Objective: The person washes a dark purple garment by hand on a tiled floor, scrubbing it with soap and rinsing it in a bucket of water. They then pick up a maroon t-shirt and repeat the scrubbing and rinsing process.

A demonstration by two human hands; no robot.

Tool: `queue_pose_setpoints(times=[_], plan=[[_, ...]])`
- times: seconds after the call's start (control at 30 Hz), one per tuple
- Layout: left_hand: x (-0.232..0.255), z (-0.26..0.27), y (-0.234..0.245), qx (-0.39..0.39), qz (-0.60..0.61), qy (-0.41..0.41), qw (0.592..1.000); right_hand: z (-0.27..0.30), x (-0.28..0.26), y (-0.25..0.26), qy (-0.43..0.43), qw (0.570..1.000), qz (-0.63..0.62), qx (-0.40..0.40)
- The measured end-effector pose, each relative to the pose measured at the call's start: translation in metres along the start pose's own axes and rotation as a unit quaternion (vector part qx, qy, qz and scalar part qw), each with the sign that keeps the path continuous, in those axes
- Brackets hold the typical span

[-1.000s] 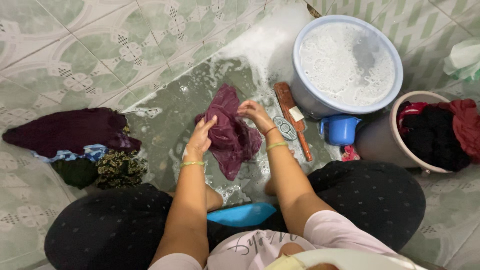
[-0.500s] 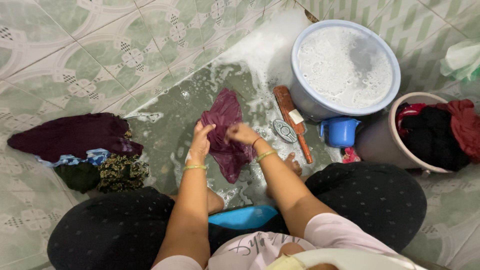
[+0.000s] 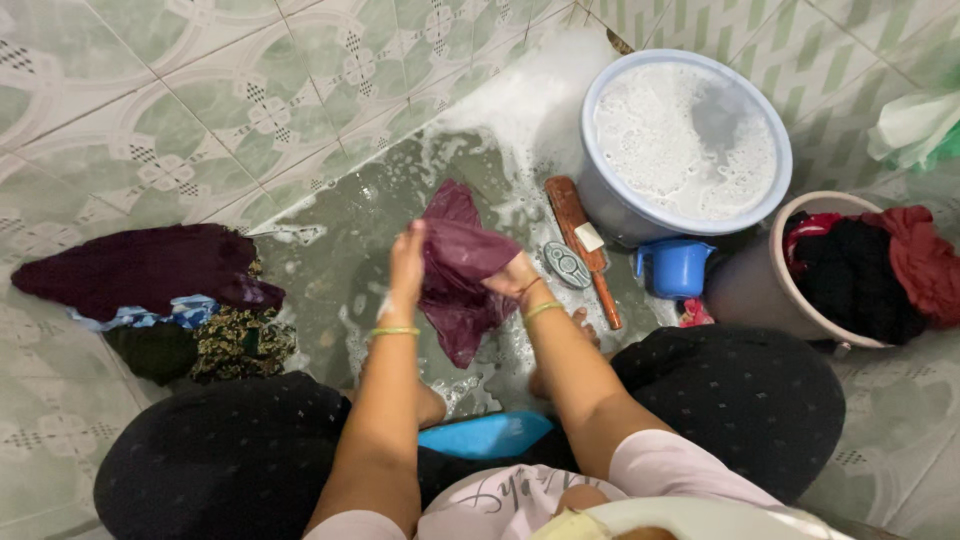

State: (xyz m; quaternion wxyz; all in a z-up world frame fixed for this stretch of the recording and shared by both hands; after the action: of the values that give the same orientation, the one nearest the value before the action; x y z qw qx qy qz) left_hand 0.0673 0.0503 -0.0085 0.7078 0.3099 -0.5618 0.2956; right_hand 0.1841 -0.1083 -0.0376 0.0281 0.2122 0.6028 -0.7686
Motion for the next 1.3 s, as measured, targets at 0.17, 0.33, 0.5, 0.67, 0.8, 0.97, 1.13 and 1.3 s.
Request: queue_pose_setpoints(times=[0.17, 0.33, 0.5, 0.67, 0.8, 0.97, 1.13, 1.3], plan=[[0.023, 0.002, 0.042, -0.049, 0.116, -0.102, 0.987, 0.037, -0.099, -0.130, 0.130, 0.986, -0.021, -0.104], [0.043, 0.016, 0.001, -0.234, -0.328, -0.141, 0.904, 0.059, -0.165, -0.264, 0.220, 0.964, 0.079, -0.127], [0.066, -0.039, 0.008, -0.118, -0.586, -0.196, 0.777, 0.098, -0.201, -0.366, 0.271, 0.922, 0.194, -0.195], [0.101, -0.095, 0.126, -0.038, -0.418, -0.199, 0.886, 0.160, -0.231, -0.403, 0.260, 0.922, 0.256, -0.128], [0.131, -0.077, 0.159, -0.025, -0.394, -0.303, 0.867, 0.190, -0.237, -0.405, 0.246, 0.918, 0.258, -0.172], [0.084, -0.012, 0.013, -0.253, -0.423, -0.248, 0.834, 0.184, -0.213, -0.394, 0.215, 0.924, 0.232, -0.213], [-0.021, 0.026, -0.083, -0.487, -0.298, -0.151, 0.807, 0.186, -0.227, -0.384, 0.249, 0.926, 0.236, -0.155], [-0.034, -0.076, 0.012, -0.409, -0.326, -0.076, 0.849, 0.191, -0.285, -0.325, 0.307, 0.919, 0.242, -0.059]])
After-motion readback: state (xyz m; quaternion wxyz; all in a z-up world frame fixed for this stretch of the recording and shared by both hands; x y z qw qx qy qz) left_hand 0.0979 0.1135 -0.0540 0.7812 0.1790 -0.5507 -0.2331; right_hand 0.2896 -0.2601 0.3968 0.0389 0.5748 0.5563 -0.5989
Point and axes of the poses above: each hand's wrist, its own z-axis away from the middle knuckle, its own y-axis out of the back of the hand, x = y × z, the point moved 7 cm from there along -z, towards the middle knuckle, and after that the axes turned 5 degrees about -z, right-handed, at the moved point
